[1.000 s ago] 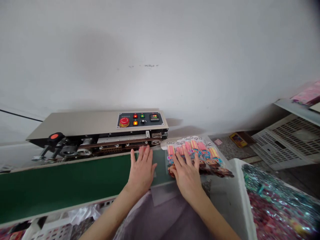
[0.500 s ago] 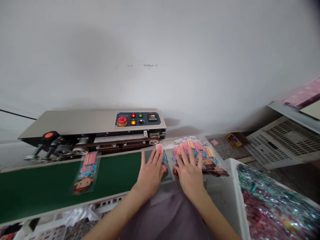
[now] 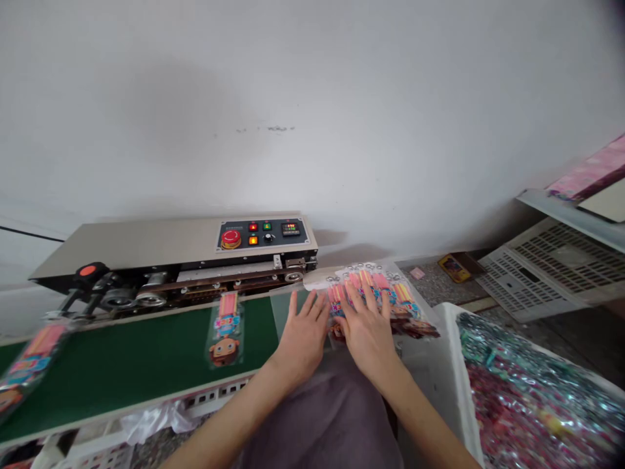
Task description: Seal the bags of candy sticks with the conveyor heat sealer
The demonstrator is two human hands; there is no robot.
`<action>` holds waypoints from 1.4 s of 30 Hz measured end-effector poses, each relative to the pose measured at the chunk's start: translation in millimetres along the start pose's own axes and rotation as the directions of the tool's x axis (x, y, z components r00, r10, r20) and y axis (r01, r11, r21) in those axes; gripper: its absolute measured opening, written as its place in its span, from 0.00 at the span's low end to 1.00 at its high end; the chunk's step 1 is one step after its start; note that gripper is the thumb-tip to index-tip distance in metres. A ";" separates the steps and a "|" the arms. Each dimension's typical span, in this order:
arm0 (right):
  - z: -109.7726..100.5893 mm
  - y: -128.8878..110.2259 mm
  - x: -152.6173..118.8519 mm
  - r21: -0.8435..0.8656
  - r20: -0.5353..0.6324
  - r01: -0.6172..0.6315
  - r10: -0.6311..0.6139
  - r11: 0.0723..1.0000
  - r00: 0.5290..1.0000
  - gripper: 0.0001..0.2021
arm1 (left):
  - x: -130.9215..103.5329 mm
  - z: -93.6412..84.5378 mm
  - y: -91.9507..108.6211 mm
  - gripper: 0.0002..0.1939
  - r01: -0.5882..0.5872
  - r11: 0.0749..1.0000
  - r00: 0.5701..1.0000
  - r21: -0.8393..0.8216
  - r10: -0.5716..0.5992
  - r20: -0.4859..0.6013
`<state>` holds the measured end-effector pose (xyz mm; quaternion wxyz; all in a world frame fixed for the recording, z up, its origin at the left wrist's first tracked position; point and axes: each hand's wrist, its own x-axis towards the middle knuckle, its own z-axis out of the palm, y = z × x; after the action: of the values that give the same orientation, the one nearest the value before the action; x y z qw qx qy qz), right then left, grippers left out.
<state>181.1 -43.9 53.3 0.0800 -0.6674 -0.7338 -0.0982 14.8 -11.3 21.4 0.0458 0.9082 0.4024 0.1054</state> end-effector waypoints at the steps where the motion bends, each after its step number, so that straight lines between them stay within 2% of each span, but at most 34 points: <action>1: -1.6 2.2 4.1 -0.002 -0.002 -0.001 0.001 1.000 1.000 0.16 | 4.2 4.6 3.7 0.24 -0.005 1.000 1.000 -0.007 0.005 -0.002; 3: -4.6 6.3 16.8 0.005 0.025 0.001 -0.001 1.000 1.000 0.16 | 9.1 12.2 7.7 0.25 0.011 1.000 1.000 -0.016 -0.011 0.000; 8: 0.5 9.4 62.5 0.049 0.214 0.053 -0.062 0.997 0.975 0.16 | 5.9 17.8 9.1 0.28 0.077 0.997 0.997 -0.026 -0.077 0.002; 11: 11.7 7.0 81.4 0.059 0.230 0.058 -0.070 0.997 0.971 0.14 | 1.4 17.6 9.2 0.29 0.084 0.996 0.996 -0.011 -0.084 0.006; 15: 23.5 3.8 91.8 0.052 0.246 0.004 -0.017 0.999 0.969 0.11 | -1.4 17.6 9.7 0.29 0.082 0.996 0.996 -0.022 -0.081 0.021; 19: 24.1 -3.1 97.5 0.055 0.244 -0.013 -0.001 0.998 0.970 0.11 | -2.7 19.7 11.8 0.29 0.084 0.995 0.996 -0.056 -0.084 0.002; 23: 4.7 -0.1 98.4 0.094 0.196 -0.045 0.026 0.995 0.980 0.10 | -5.1 20.5 12.8 0.31 0.102 0.994 0.995 -0.048 -0.102 -0.011; 27: -33.8 27.9 86.9 0.178 0.113 -0.102 0.082 0.979 0.990 0.10 | -1.2 11.6 12.2 0.37 0.097 0.994 0.995 -0.040 -0.098 -0.013; 29: -53.5 43.3 78.4 0.354 0.037 -0.110 0.104 0.929 0.994 0.07 | 4.8 7.8 13.8 0.36 0.065 0.997 0.998 -0.051 -0.065 -0.010; 31: -69.6 52.9 70.4 0.509 -0.067 -0.062 0.111 0.859 0.992 0.04 | 11.2 8.8 17.0 0.31 0.019 0.998 1.000 -0.060 -0.019 -0.006; 33: -80.7 55.4 64.2 0.577 -0.129 -0.004 0.096 0.817 0.987 0.03 | 15.4 15.3 20.1 0.28 -0.009 0.999 1.000 -0.051 0.009 -0.002; 37: -86.9 48.1 58.2 0.597 -0.035 -0.027 0.060 0.802 0.998 0.04 | 12.5 31.5 16.8 0.27 -0.011 1.000 0.999 0.005 0.011 -0.031; 40: -78.2 41.4 58.8 0.603 0.001 -0.056 0.069 0.796 0.998 0.04 | 4.5 33.1 5.4 0.28 0.003 1.000 0.999 0.022 -0.002 -0.045; 42: -66.8 37.5 61.5 0.657 0.021 -0.076 0.083 0.750 0.996 0.03 | -1.2 30.1 -3.3 0.27 0.016 1.000 0.999 0.028 -0.014 -0.044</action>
<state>211.7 2.0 134.7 0.3165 -0.6271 -0.6922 0.1659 18.5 -10.0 -8.7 0.0251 0.9032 0.4115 0.1193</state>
